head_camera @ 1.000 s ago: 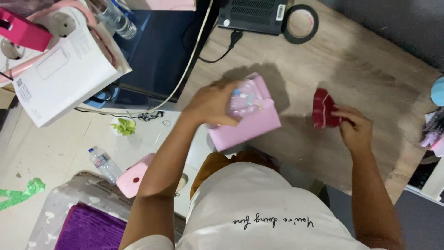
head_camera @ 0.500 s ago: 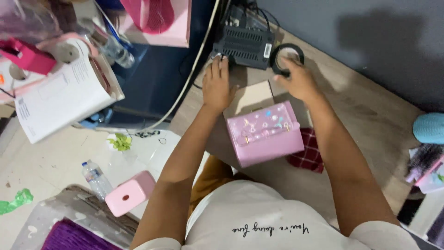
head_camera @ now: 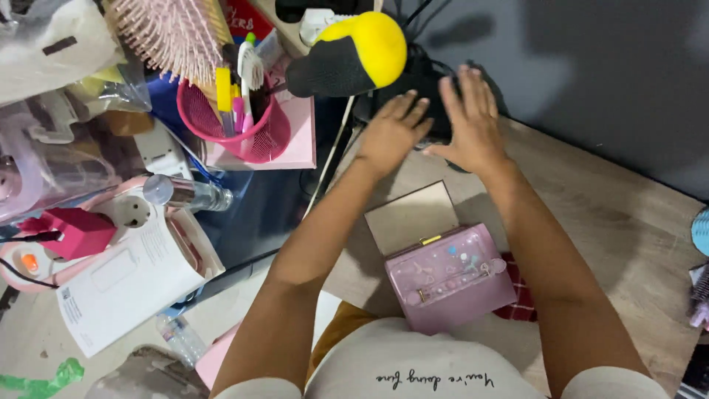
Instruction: The person is organizing various items on a desk, wiping the surface with a red cloth, and using a small tool to clean hair out of a hairbrush.
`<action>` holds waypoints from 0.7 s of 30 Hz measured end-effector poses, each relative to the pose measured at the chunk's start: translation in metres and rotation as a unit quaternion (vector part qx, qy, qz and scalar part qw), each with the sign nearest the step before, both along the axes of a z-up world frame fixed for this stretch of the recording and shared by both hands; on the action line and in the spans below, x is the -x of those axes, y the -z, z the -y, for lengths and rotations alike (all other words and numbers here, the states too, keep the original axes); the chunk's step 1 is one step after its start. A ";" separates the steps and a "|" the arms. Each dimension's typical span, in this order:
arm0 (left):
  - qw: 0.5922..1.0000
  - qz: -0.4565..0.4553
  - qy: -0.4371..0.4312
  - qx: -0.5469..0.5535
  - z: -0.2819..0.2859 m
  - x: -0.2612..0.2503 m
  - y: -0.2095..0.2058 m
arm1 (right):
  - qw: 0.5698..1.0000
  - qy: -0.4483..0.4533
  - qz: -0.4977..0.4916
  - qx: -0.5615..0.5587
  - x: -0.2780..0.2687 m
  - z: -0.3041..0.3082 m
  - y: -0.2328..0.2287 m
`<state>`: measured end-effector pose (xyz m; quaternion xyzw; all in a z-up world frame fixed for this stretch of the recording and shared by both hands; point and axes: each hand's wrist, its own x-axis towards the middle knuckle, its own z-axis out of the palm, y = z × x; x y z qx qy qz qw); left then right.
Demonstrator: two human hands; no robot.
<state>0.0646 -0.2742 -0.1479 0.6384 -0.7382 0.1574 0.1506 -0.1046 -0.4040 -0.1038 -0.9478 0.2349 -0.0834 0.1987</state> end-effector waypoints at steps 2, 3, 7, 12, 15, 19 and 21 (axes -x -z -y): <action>0.992 -0.023 -0.014 0.124 0.018 0.020 -0.009 | 0.968 -0.126 0.070 0.205 -0.013 -0.006 0.000; 0.992 -0.022 -0.016 0.126 0.014 0.018 -0.013 | 0.968 -0.127 0.071 0.206 -0.016 -0.002 0.005; 0.973 -0.154 -0.090 0.143 -0.026 0.020 -0.030 | 0.923 -0.085 0.108 0.359 -0.022 0.009 0.017; 0.898 -0.394 -0.129 0.148 -0.063 0.030 -0.018 | 0.884 -0.124 0.098 0.441 -0.029 0.000 0.006; 0.792 -0.530 -0.240 0.185 -0.063 0.021 0.017 | 0.946 -0.042 0.011 0.322 -0.035 0.002 -0.002; 0.797 -0.419 -0.385 -0.199 -0.050 -0.001 0.057 | 0.962 -0.040 -0.042 0.266 -0.033 0.008 -0.008; 0.731 -0.423 -0.415 -0.338 -0.035 -0.011 0.040 | 0.964 -0.034 -0.068 0.255 -0.032 0.005 -0.010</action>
